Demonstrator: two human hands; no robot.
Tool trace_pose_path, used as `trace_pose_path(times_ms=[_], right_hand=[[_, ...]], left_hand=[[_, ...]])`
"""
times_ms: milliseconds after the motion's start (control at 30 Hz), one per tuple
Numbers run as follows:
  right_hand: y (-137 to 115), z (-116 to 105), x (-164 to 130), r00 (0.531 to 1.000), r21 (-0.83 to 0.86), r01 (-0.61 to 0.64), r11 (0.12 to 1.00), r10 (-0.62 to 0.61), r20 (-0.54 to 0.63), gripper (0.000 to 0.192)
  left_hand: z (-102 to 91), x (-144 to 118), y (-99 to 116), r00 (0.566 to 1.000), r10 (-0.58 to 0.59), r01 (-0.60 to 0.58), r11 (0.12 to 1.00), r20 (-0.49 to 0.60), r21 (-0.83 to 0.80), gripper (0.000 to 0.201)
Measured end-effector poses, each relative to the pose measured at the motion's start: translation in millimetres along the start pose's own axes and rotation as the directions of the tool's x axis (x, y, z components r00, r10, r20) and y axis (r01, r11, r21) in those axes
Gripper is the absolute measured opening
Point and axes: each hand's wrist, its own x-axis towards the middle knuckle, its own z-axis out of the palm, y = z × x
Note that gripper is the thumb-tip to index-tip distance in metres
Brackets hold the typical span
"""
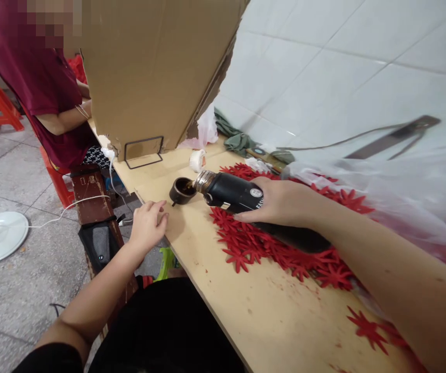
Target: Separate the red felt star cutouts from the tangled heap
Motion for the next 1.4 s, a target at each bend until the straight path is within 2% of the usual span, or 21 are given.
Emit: trace_pose_path(times_ms=[133,300,567,733,1033,1400], right_hand=[[-2.2,-5.4,2.4,0.999,-0.049,0.037,0.998,-0.037,-0.013,0.057],[-4.3,-9.7,5.6,0.999,-0.075,0.044,0.996,-0.045,-0.014,0.058],[-6.2,-19.7,5.9,0.999,-0.155,0.029,0.988,-0.031,-0.012,0.056],[-4.7,-23.1,6.5,0.997,-0.159,0.064,0.985,-0.07,-0.029,0.054],[-13.2,-29.9,6.8,0.994,-0.241,0.085,0.967,-0.099,-0.046,0.061],[-5.7,-18.3,18.7,0.988,-0.294,0.097,0.951,-0.128,-0.088,0.058]], left_hand=[[7.5,18.0,12.7,0.997,-0.003,0.0,0.999,0.074,0.046,0.037],[16.0,31.2,16.0,0.991,-0.054,0.051,0.998,0.123,0.031,0.035],[25.6,44.2,13.0,0.992,-0.102,0.096,0.992,0.069,0.076,0.025],[31.3,44.3,13.4,0.994,-0.107,0.104,0.989,0.025,0.107,0.026],[31.1,40.0,14.2,0.999,-0.046,0.044,0.984,0.006,0.175,0.029],[33.8,39.8,12.8,0.999,-0.019,0.024,0.982,-0.029,0.185,0.033]])
